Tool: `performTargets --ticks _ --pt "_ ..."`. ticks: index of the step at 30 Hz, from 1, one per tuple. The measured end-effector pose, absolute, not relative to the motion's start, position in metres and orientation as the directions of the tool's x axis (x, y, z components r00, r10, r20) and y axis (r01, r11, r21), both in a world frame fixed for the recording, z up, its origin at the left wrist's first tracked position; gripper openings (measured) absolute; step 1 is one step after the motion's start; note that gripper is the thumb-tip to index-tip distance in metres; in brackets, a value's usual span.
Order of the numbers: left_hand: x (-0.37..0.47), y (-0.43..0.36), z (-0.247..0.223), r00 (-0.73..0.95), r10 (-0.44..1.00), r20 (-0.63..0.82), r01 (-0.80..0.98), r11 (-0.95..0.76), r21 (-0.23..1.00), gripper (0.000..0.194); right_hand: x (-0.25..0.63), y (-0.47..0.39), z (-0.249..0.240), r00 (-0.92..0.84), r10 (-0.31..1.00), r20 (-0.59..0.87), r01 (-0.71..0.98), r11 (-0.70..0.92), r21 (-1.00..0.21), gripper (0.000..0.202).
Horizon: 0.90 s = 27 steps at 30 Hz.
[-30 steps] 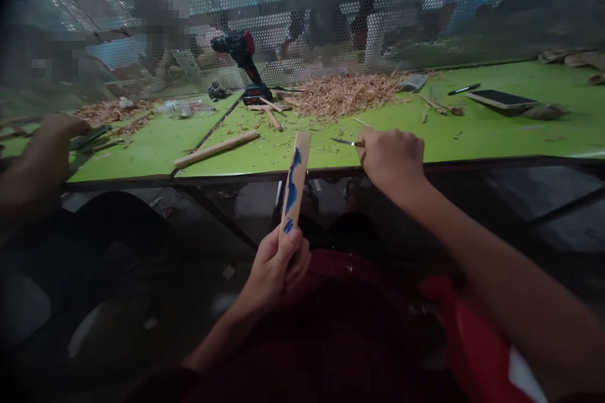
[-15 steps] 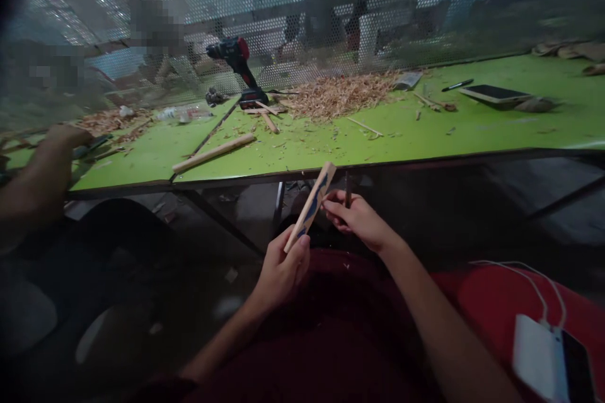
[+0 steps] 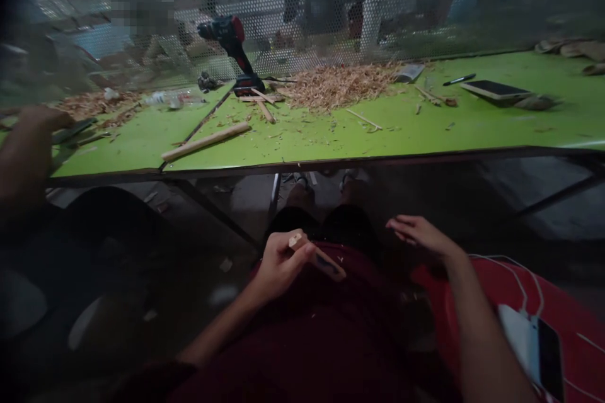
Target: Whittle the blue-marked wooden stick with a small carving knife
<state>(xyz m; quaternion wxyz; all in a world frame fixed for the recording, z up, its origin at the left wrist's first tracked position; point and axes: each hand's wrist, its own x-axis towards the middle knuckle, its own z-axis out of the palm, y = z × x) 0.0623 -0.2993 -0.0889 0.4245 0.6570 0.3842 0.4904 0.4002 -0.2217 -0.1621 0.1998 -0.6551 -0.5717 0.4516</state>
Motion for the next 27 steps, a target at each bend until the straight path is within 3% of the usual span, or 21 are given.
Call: performTargets --ticks 3,5,8,11,16,21,27 --pt "0.055 -0.297 -0.089 0.218 0.9 0.378 0.015 -0.391 0.92 0.04 0.402 -0.209 -0.172 0.168 0.912 -0.375 0.625 -0.393 -0.674 0.039" --pt "0.052 -0.294 -0.087 0.233 0.909 0.345 -0.123 -0.325 0.938 0.039 0.399 -0.203 -0.175 0.215 0.91 -0.356 0.643 -0.406 -0.65 0.04" --pt "0.05 -0.29 -0.086 0.278 0.936 0.217 -0.368 -0.105 0.924 0.047 0.378 -0.205 -0.167 0.024 0.961 -0.275 0.594 -0.234 -0.769 0.035" --pt "0.052 -0.289 -0.088 0.288 0.941 0.175 -0.441 -0.032 0.897 0.052 0.34 -0.216 -0.14 -0.188 0.971 -0.148 0.502 -0.034 -0.864 0.041" --pt "0.058 -0.295 -0.093 0.224 0.951 0.212 -0.146 -0.182 0.972 0.047 0.279 -0.244 -0.082 -0.34 0.935 -0.1 0.32 0.015 -0.947 0.039" --pt "0.06 -0.304 -0.074 0.2 0.91 0.363 0.089 -0.386 0.918 0.044 0.246 -0.273 -0.05 -0.419 0.908 -0.005 0.048 0.016 -0.999 0.031" --pt "0.06 -0.312 -0.046 0.251 0.89 0.381 0.254 -0.441 0.861 0.04 0.234 -0.286 -0.029 -0.528 0.848 0.039 -0.062 0.007 -0.998 0.024"
